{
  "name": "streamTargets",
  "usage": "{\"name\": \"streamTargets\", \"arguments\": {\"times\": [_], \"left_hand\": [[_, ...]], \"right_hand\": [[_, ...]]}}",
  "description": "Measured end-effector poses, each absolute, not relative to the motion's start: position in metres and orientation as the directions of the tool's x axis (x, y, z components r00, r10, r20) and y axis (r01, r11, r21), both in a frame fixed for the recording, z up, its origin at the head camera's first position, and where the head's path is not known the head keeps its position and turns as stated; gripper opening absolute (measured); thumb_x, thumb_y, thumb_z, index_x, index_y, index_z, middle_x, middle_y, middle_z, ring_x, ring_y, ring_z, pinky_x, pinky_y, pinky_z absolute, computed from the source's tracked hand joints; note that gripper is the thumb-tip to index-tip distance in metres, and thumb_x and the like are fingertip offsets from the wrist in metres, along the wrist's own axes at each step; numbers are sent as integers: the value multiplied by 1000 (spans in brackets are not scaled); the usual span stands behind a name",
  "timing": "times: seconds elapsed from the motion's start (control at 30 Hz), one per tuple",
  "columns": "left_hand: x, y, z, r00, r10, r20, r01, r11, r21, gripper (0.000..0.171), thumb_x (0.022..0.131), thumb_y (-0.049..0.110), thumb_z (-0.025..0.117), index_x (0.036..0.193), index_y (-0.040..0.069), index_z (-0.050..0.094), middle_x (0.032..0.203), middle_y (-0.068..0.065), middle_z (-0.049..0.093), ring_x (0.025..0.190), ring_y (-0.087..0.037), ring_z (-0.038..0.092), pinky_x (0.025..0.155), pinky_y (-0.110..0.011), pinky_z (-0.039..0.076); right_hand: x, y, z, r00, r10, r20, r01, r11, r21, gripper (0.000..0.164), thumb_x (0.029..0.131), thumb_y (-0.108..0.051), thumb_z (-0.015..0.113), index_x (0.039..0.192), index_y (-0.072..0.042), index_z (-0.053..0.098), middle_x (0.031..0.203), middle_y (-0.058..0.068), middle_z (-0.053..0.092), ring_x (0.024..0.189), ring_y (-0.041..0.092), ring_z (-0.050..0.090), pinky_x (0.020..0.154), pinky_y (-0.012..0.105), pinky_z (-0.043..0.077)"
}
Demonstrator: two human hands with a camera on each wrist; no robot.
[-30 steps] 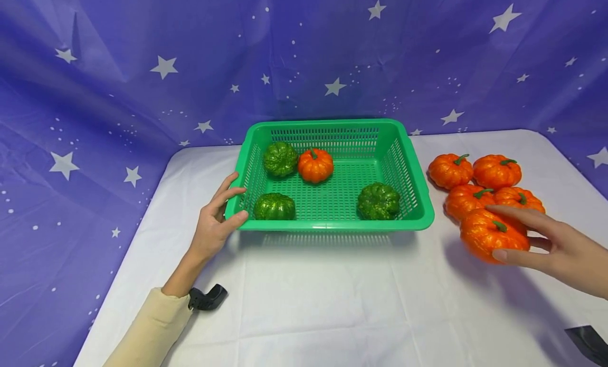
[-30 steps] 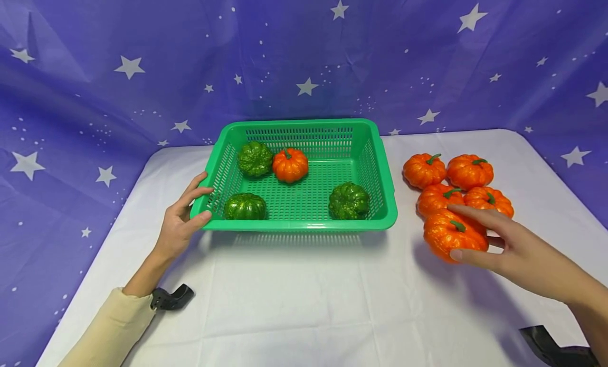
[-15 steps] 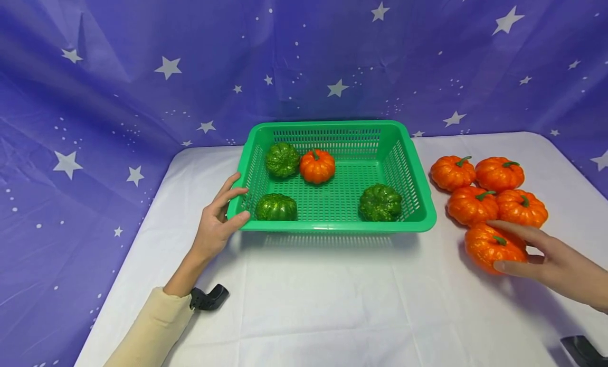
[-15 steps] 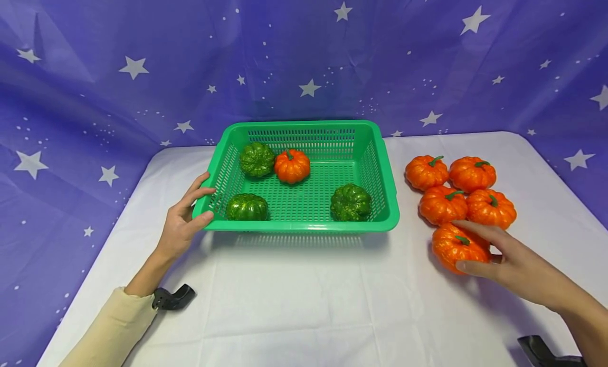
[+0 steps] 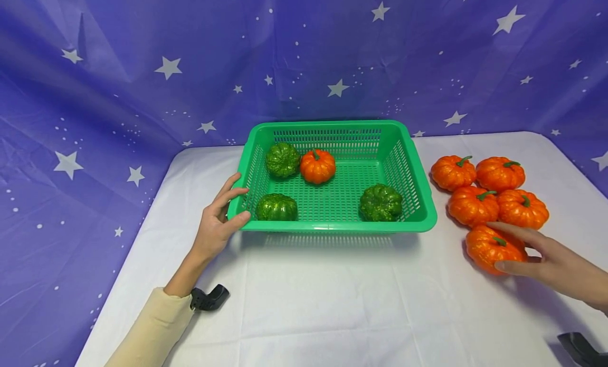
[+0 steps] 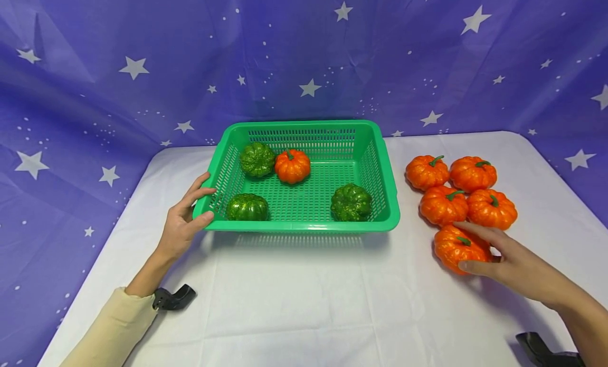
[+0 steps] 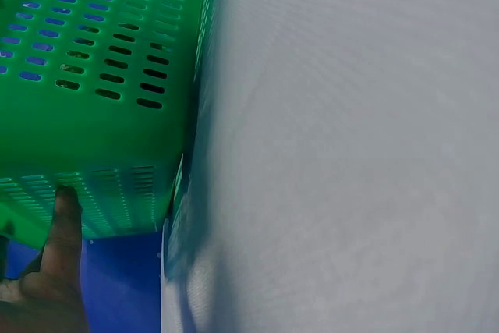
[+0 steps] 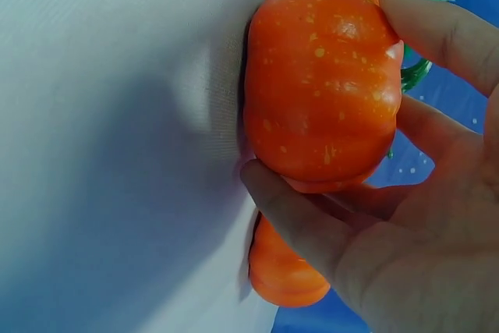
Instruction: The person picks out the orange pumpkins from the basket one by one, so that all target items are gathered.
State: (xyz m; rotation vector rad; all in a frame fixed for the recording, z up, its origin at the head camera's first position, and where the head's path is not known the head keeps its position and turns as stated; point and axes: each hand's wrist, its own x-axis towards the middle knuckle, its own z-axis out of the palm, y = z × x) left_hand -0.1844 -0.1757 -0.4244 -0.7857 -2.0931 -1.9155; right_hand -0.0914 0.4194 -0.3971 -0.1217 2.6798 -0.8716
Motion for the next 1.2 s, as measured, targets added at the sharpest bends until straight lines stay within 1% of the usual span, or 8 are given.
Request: {"name": "streamTargets", "arguments": {"times": [0.5, 0.6, 0.7, 0.73, 0.8, 1.03, 1.13, 1.2], "left_hand": [[-184, -176, -424, -845, 245, 476, 495, 21, 868, 44, 87, -13, 57, 130, -17, 49, 160, -13, 25, 149, -27, 14, 116, -29, 18], [-184, -176, -425, -846, 246, 473, 492, 20, 870, 44, 87, -13, 57, 130, -17, 49, 160, -12, 24, 149, -27, 14, 116, -28, 19], [-184, -176, -425, -846, 245, 474, 492, 17, 870, 44, 87, -13, 57, 130, -18, 49, 160, -13, 24, 149, -27, 14, 116, -28, 19], [-184, -176, -425, -846, 245, 474, 493, 16, 870, 44, 87, -13, 57, 130, -18, 49, 160, -13, 24, 149, -27, 14, 116, -28, 19], [-184, -175, -425, -845, 245, 476, 494, 14, 870, 44, 87, -13, 57, 130, -18, 48, 160, -13, 24, 149, -27, 14, 116, -29, 18], [-184, -175, -425, -844, 246, 476, 493, 10, 870, 44, 87, -13, 57, 130, -19, 48, 160, -13, 24, 149, -27, 14, 116, -29, 17], [-184, -175, -424, -845, 246, 475, 492, 9, 870, 44, 87, -13, 57, 129, -19, 48, 160, -13, 24, 149, -27, 15, 115, -28, 19], [-184, -176, -424, -844, 246, 476, 493, 7, 870, 43, 87, -13, 57, 129, -19, 48, 160, -13, 24, 149, -28, 15, 115, -27, 21]], "right_hand": [[-90, 426, -402, -946, -167, -277, 54, 764, -644, 82, 96, -28, 65, 160, -25, 14, 155, 32, 17, 133, 58, 16, 86, 76, 27], [-90, 428, -403, -947, -166, -274, 53, 762, -646, 83, 96, -27, 66, 160, -26, 14, 156, 31, 15, 136, 58, 14, 107, 47, 32], [-89, 431, -404, -953, -169, -253, 39, 759, -650, 82, 96, -26, 66, 160, -25, 15, 159, 27, 14, 138, 55, 14, 89, 6, 31], [-89, 432, -405, -955, -170, -244, 31, 758, -651, 82, 96, -26, 66, 160, -24, 16, 160, 25, 14, 139, 54, 14, 80, 1, 27], [-89, 432, -405, -956, -169, -241, 33, 751, -659, 82, 96, -25, 66, 160, -22, 16, 161, 24, 11, 140, 54, 11, 81, 0, 26], [-88, 428, -399, -948, -162, -274, 63, 748, -660, 81, 97, -28, 65, 160, -20, 15, 160, 26, 11, 137, 59, 14, 78, 3, 30], [-88, 426, -398, -948, -155, -278, 72, 746, -662, 80, 97, -29, 64, 160, -20, 15, 159, 27, 12, 136, 60, 14, 101, 30, 40], [-88, 425, -397, -947, -153, -282, 78, 743, -665, 80, 97, -29, 64, 160, -19, 14, 158, 28, 13, 135, 61, 15, 101, 59, 36]]}}
